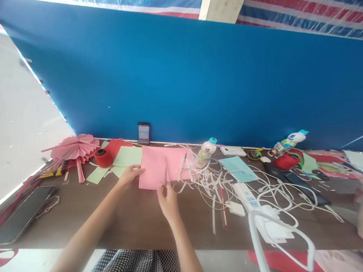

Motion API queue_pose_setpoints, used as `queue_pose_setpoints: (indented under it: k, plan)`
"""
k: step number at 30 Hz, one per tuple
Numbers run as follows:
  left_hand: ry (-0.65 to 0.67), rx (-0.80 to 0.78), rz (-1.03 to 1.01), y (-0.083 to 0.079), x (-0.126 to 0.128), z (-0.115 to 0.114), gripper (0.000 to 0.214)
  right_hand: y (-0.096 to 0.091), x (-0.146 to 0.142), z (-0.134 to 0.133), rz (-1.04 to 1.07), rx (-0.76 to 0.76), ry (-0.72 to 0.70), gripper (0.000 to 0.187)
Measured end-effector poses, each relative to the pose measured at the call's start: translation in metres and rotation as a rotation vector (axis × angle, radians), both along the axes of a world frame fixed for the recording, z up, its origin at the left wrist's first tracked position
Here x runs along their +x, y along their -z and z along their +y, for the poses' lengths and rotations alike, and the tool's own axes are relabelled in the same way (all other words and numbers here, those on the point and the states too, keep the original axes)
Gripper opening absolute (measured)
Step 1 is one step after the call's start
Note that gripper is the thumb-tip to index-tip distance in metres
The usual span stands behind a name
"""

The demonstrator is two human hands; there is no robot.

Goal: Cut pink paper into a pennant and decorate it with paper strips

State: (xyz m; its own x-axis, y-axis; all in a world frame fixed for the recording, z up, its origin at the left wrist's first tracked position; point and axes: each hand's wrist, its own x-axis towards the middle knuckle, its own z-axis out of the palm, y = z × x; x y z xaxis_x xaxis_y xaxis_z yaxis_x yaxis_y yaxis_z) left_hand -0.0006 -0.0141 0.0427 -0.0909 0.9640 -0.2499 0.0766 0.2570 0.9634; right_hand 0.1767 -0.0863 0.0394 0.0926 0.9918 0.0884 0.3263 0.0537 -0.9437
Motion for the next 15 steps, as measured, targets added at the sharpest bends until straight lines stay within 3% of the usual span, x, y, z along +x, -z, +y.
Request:
queue_pose_setpoints:
  k: [3,5,8,10,12,15]
  plan:
    - [-0.154,0.021,-0.309,-0.008,0.007,-0.011,0.046,-0.011,-0.021,0.003,-0.183,0.053,-0.073,0.035]
    - [-0.211,0.056,-0.318,-0.011,0.011,-0.017,0.051,-0.013,-0.031,0.005,-0.308,0.099,-0.077,0.036]
    - [-0.226,0.134,-0.237,-0.014,0.015,-0.021,0.046,-0.011,-0.038,0.007,-0.514,0.138,-0.051,0.033]
    - [-0.200,0.215,-0.127,-0.014,0.016,-0.022,0.038,-0.007,-0.040,0.008,-0.611,0.159,-0.034,0.021]
    - [-0.181,0.286,0.012,-0.013,0.015,-0.021,0.039,-0.004,-0.040,0.009,-0.647,0.182,-0.040,0.007]
    - [-0.193,0.338,0.147,-0.008,0.014,-0.020,0.045,-0.003,-0.036,0.009,-0.599,0.181,-0.088,0.013]
